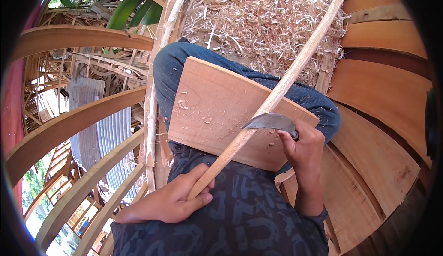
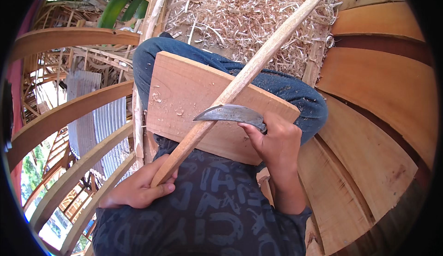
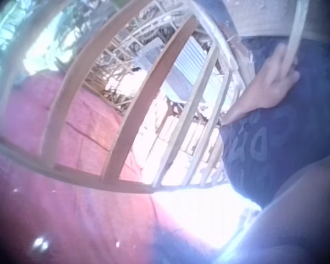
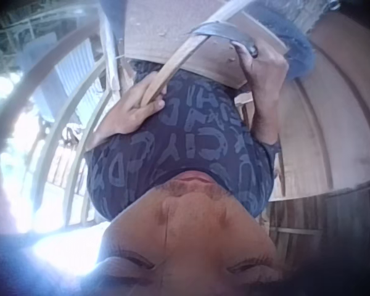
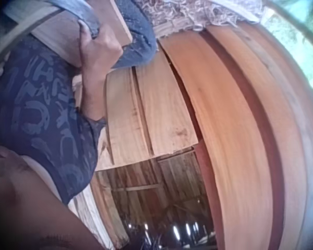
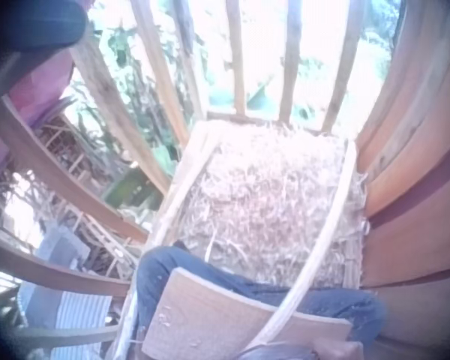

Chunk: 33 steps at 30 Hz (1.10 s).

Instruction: The person sits cross-legged and uses a curved knife to shave and shape a long wooden stick held against a flat board on their lap. Wood shavings accumulate on the board and surrounding area as the person repeatedly scrapes the stick's surface.

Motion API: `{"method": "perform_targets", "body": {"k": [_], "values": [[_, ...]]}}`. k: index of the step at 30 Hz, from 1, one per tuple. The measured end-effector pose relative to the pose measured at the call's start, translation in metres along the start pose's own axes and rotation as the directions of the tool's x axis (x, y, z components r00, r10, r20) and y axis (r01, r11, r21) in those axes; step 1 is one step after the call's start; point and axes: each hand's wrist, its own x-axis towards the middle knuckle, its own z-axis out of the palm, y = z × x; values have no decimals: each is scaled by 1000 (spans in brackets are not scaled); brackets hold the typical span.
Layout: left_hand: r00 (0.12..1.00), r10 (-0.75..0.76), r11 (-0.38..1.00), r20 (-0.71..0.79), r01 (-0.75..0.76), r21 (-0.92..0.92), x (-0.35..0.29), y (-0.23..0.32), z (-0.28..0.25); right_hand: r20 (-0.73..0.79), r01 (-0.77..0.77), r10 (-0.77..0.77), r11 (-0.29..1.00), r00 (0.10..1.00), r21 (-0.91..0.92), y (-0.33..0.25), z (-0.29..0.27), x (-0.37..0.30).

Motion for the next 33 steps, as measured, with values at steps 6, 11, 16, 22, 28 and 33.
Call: {"method": "perform_targets", "body": {"k": [6, 11, 16, 22, 28, 33], "values": [[1000, 5, 1000, 7, -5, -28, 0, -2, -1, 9, -27, 26, 1000, 1000, 7, 1, -1, -3], [999, -10, 997, 33, 13, -78, -1, -4, -3, -92, -458, 464, 885, 881, 79, 47, -10, -7], [998, -25, 998, 50, 28, -54, 1, -2, -3, 52, -271, 266, 942, 963, 200, 0, -7, -17], [1000, 11, 1000, -13, -11, -20, 2, 0, 0, 29, -115, 113, 985, 993, 127, -9, 9, 2], [998, -37, 999, 52, 38, -33, 1, 0, -1, -118, -488, 499, 865, 858, 113, 49, -21, 16], [999, -40, 999, 37, 41, -16, 2, 5, -1, 108, -129, 103, 957, 989, 261, -19, -10, -4]]}}
